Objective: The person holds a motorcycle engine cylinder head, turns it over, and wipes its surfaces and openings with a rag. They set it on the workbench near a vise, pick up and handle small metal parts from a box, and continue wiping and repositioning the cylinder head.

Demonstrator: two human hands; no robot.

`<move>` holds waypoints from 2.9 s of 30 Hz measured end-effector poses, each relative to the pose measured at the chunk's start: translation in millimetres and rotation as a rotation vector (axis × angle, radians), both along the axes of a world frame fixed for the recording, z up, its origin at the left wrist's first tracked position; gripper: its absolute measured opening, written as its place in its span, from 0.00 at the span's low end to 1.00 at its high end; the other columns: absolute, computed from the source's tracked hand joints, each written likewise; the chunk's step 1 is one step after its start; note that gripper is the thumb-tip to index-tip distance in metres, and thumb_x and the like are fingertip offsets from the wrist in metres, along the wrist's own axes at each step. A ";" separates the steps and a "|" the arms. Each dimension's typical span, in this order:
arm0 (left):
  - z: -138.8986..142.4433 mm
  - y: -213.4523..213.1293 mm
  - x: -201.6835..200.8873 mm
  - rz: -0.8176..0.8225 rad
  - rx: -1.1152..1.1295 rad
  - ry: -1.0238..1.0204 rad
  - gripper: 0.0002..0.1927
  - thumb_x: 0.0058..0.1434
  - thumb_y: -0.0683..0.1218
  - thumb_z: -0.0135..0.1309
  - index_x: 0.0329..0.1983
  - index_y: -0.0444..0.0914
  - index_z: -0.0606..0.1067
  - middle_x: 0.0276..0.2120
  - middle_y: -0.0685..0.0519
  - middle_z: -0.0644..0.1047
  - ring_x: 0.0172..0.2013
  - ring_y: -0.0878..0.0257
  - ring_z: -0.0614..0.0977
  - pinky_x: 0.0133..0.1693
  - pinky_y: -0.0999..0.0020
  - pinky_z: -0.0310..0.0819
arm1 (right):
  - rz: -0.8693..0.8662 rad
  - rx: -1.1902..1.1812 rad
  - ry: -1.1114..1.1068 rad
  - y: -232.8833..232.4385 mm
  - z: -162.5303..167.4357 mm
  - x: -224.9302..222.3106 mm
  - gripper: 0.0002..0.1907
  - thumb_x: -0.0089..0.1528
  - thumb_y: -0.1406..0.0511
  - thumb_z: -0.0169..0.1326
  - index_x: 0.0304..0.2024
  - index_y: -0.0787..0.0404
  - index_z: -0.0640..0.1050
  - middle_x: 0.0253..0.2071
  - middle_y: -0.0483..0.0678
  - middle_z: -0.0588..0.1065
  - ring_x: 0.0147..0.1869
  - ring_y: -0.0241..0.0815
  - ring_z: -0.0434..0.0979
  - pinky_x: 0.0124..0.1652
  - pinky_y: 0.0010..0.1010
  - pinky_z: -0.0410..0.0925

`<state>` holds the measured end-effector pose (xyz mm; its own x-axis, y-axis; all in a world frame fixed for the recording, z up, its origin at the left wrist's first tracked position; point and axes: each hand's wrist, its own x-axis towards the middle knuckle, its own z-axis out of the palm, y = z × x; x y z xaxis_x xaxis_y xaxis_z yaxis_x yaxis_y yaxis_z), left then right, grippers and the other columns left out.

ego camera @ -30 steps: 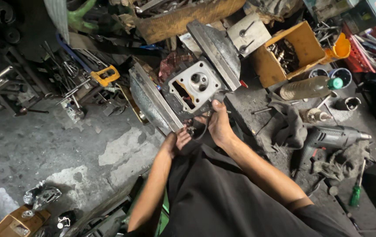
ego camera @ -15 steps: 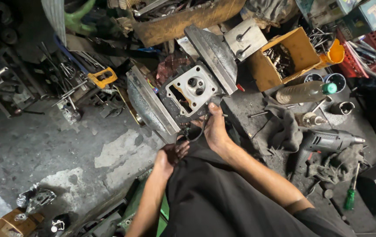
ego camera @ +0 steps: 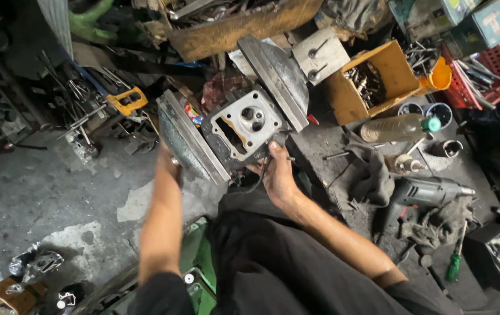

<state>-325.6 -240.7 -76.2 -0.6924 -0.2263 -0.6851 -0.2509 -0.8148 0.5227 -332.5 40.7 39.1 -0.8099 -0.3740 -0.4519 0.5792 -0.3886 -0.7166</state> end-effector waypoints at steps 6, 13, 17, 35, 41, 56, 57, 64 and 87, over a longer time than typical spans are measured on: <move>91.8 -77.1 61.2 0.027 -0.359 0.360 0.31 0.72 0.68 0.47 0.55 0.38 0.79 0.42 0.52 0.79 0.39 0.60 0.72 0.40 0.65 0.59 | -0.022 0.001 -0.047 16.6 1.2 51.0 0.29 0.64 0.47 0.53 0.60 0.56 0.68 0.53 0.47 0.78 0.53 0.42 0.79 0.56 0.49 0.72; 183.8 89.4 162.5 -1.222 -1.188 0.462 0.17 0.54 0.60 0.62 0.40 0.47 0.86 0.34 0.60 0.84 0.38 0.60 0.75 0.50 0.61 0.64 | -0.012 -0.016 -0.013 35.9 -21.1 32.6 0.30 0.64 0.47 0.54 0.62 0.55 0.67 0.54 0.46 0.78 0.55 0.43 0.80 0.55 0.47 0.73; 195.4 103.0 127.8 -1.294 -1.440 0.452 0.19 0.55 0.61 0.62 0.40 0.44 0.84 0.36 0.55 0.82 0.46 0.57 0.77 0.55 0.56 0.61 | 0.004 0.041 -0.032 34.4 -21.6 18.1 0.30 0.65 0.49 0.53 0.63 0.55 0.65 0.56 0.48 0.76 0.55 0.45 0.80 0.53 0.47 0.72; -127.7 109.3 114.7 -0.991 -1.787 0.621 0.13 0.61 0.47 0.52 0.44 0.38 0.81 0.37 0.45 0.82 0.41 0.50 0.83 0.44 0.56 0.78 | 0.135 0.310 -0.021 3.1 -43.3 -25.1 0.34 0.67 0.53 0.52 0.70 0.61 0.61 0.62 0.51 0.72 0.60 0.45 0.73 0.56 0.43 0.68; -131.5 77.7 146.5 -0.660 -0.722 0.095 0.12 0.62 0.48 0.55 0.41 0.38 0.84 0.34 0.44 0.85 0.36 0.58 0.87 0.42 0.62 0.83 | 0.132 0.345 -0.029 -23.6 -61.7 -31.1 0.38 0.66 0.52 0.53 0.72 0.64 0.58 0.66 0.52 0.69 0.68 0.45 0.69 0.64 0.41 0.64; -191.4 33.4 116.9 -0.459 -1.998 0.498 0.27 0.61 0.56 0.54 0.59 0.38 0.75 0.62 0.44 0.72 0.63 0.43 0.71 0.66 0.39 0.56 | 0.181 0.492 -0.097 -63.6 -59.9 -54.1 0.42 0.63 0.48 0.54 0.71 0.65 0.61 0.69 0.53 0.67 0.73 0.47 0.63 0.69 0.39 0.55; -193.3 30.0 114.6 -0.440 -1.959 0.499 0.26 0.62 0.56 0.53 0.59 0.38 0.75 0.61 0.44 0.72 0.63 0.43 0.71 0.66 0.40 0.56 | 0.176 0.495 -0.103 -64.7 -63.2 -57.2 0.42 0.63 0.48 0.54 0.71 0.64 0.61 0.69 0.53 0.66 0.73 0.47 0.62 0.69 0.39 0.55; -208.9 -7.6 67.4 -0.566 -1.759 0.428 0.26 0.63 0.58 0.52 0.57 0.38 0.76 0.58 0.43 0.74 0.61 0.44 0.73 0.63 0.43 0.60 | 0.220 0.517 -0.027 -68.4 -73.8 -64.5 0.44 0.63 0.46 0.53 0.72 0.65 0.60 0.71 0.54 0.65 0.76 0.48 0.59 0.71 0.40 0.51; -126.3 58.0 131.5 -1.415 -1.218 -0.132 0.29 0.68 0.65 0.47 0.50 0.37 0.80 0.49 0.41 0.80 0.53 0.46 0.79 0.53 0.55 0.71 | 0.185 1.090 0.759 77.2 14.2 75.3 0.21 0.65 0.60 0.66 0.57 0.59 0.77 0.54 0.49 0.77 0.61 0.48 0.78 0.59 0.39 0.69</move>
